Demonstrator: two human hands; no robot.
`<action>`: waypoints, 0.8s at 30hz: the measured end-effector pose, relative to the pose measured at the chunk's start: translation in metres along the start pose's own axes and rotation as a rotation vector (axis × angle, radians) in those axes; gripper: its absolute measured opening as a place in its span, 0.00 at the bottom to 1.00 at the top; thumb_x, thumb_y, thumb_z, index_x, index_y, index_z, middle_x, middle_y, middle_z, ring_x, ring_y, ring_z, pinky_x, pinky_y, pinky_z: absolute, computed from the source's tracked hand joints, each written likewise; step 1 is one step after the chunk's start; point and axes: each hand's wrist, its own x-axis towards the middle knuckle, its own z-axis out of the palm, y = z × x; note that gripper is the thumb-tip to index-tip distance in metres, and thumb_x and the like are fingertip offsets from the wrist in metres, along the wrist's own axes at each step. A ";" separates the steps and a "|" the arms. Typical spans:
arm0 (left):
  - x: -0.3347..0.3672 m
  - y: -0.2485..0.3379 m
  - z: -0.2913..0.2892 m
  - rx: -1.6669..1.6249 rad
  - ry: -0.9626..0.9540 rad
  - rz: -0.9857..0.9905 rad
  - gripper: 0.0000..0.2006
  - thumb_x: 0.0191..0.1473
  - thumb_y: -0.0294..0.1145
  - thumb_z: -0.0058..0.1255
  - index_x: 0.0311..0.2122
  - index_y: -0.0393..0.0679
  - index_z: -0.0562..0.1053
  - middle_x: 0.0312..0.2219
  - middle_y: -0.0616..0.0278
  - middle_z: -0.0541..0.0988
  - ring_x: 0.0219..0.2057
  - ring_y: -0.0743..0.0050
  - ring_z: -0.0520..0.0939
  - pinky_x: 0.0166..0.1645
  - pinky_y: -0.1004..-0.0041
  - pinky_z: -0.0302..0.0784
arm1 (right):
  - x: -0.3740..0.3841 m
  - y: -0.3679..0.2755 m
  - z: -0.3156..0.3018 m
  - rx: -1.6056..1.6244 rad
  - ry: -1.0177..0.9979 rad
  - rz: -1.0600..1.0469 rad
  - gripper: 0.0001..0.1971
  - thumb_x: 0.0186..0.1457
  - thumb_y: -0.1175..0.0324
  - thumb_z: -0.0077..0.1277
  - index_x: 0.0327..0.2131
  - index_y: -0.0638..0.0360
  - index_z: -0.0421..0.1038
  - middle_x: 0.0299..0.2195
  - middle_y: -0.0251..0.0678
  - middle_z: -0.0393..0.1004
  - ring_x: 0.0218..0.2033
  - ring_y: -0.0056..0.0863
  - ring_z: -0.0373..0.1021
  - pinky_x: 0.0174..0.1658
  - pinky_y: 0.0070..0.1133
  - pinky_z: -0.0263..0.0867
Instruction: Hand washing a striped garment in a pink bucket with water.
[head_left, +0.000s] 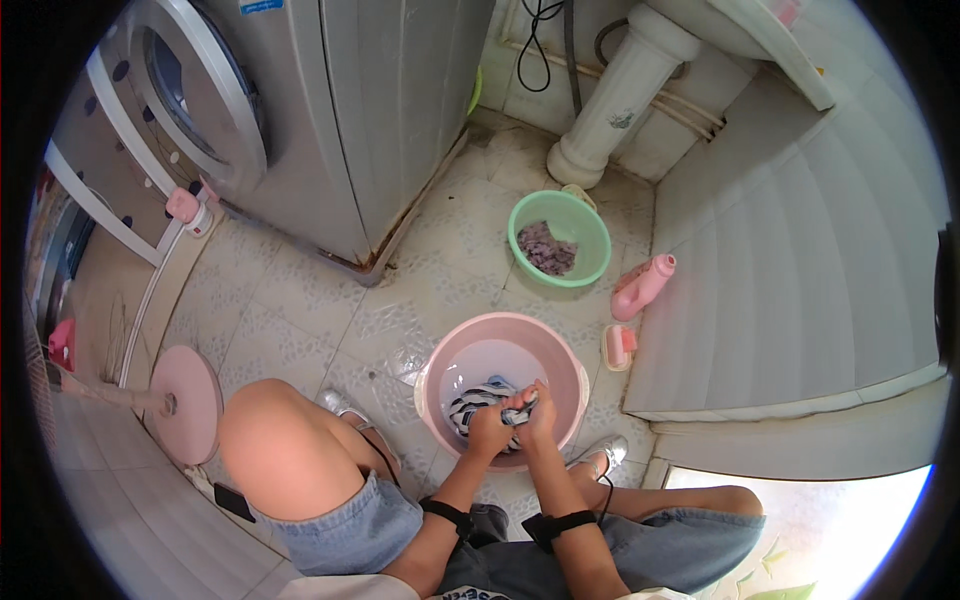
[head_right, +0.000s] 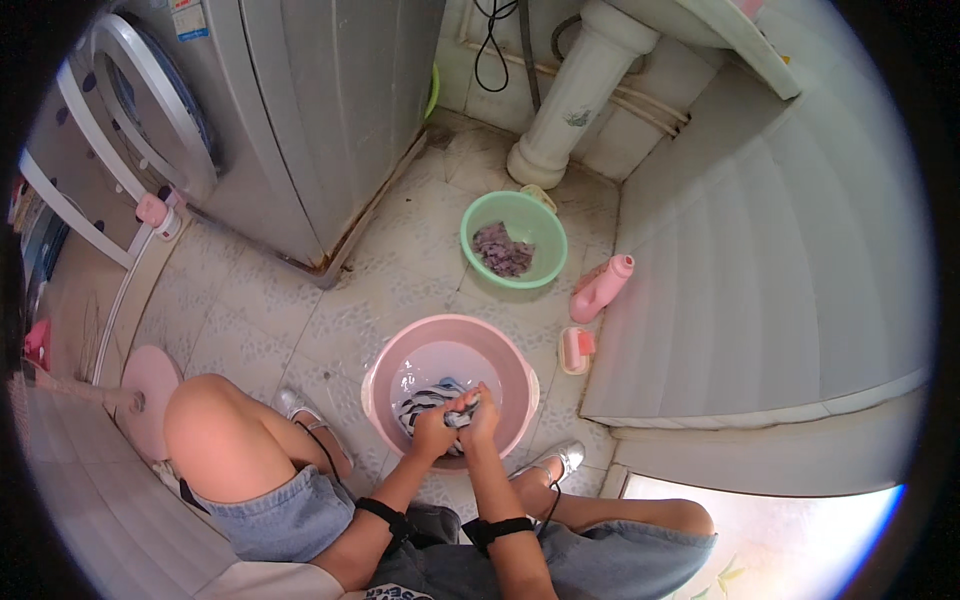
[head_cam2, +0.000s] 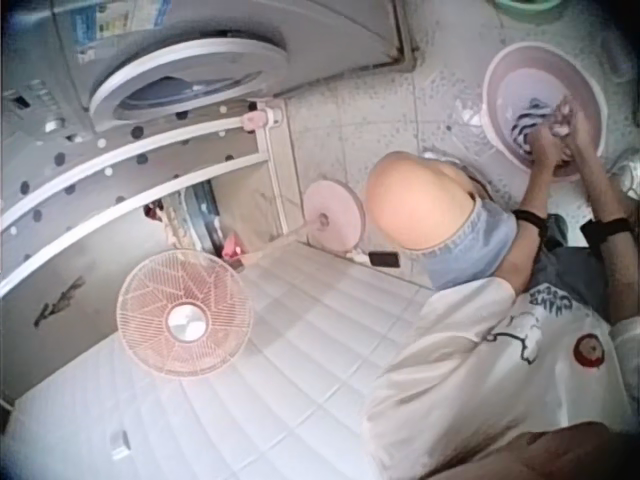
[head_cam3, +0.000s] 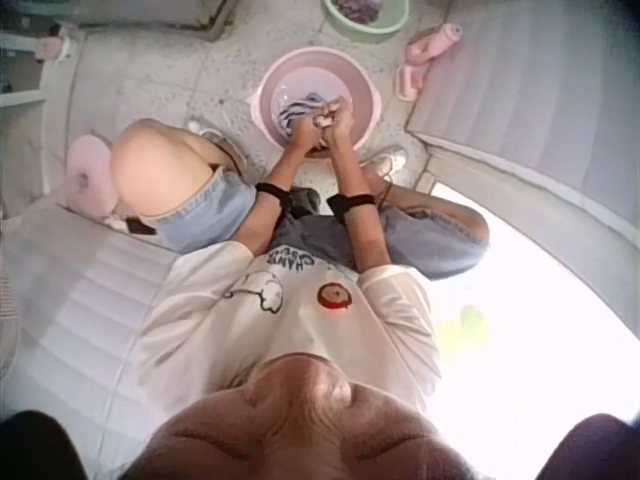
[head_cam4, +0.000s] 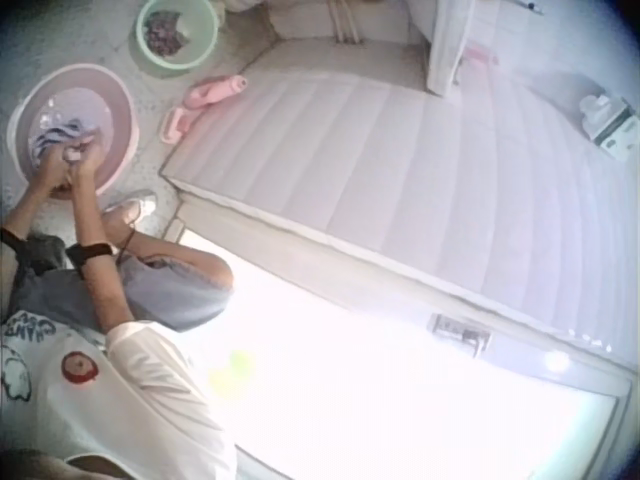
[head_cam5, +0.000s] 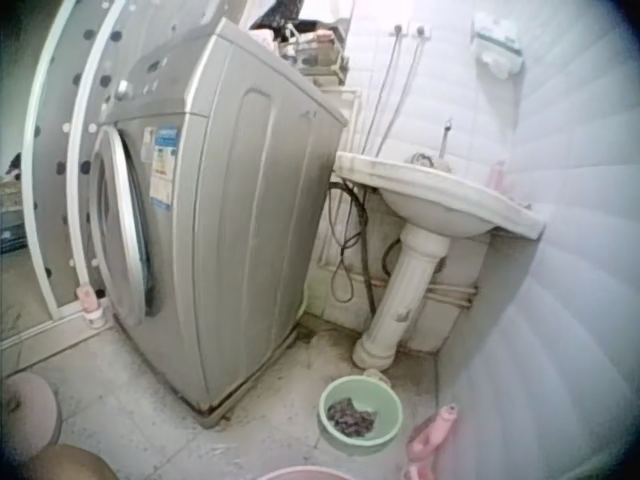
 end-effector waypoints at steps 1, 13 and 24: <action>0.001 -0.003 -0.001 -0.009 0.048 -0.068 0.11 0.32 0.26 0.50 0.27 0.38 0.73 0.21 0.45 0.74 0.26 0.50 0.76 0.32 0.63 0.70 | 0.001 0.000 0.000 -0.056 -0.016 -0.001 0.10 0.52 0.68 0.36 0.20 0.58 0.63 0.16 0.34 0.63 0.19 0.22 0.60 0.28 0.22 0.60; 0.023 0.022 -0.026 -0.385 -0.030 -0.168 0.16 0.38 0.33 0.57 0.34 0.36 0.73 0.28 0.58 0.77 0.30 0.74 0.76 0.35 0.73 0.70 | 0.000 0.023 -0.040 -1.575 -0.484 -0.599 0.43 0.25 0.61 0.61 0.49 0.67 0.53 0.49 0.52 0.55 0.52 0.44 0.52 0.54 0.31 0.47; 0.038 0.080 -0.052 -0.695 -0.152 -0.178 0.07 0.40 0.28 0.57 0.21 0.38 0.70 0.11 0.66 0.70 0.12 0.81 0.68 0.19 0.80 0.61 | -0.014 0.005 0.007 -1.196 -0.259 -0.923 0.23 0.20 0.67 0.60 0.27 0.61 0.63 0.24 0.37 0.63 0.31 0.38 0.62 0.49 0.36 0.53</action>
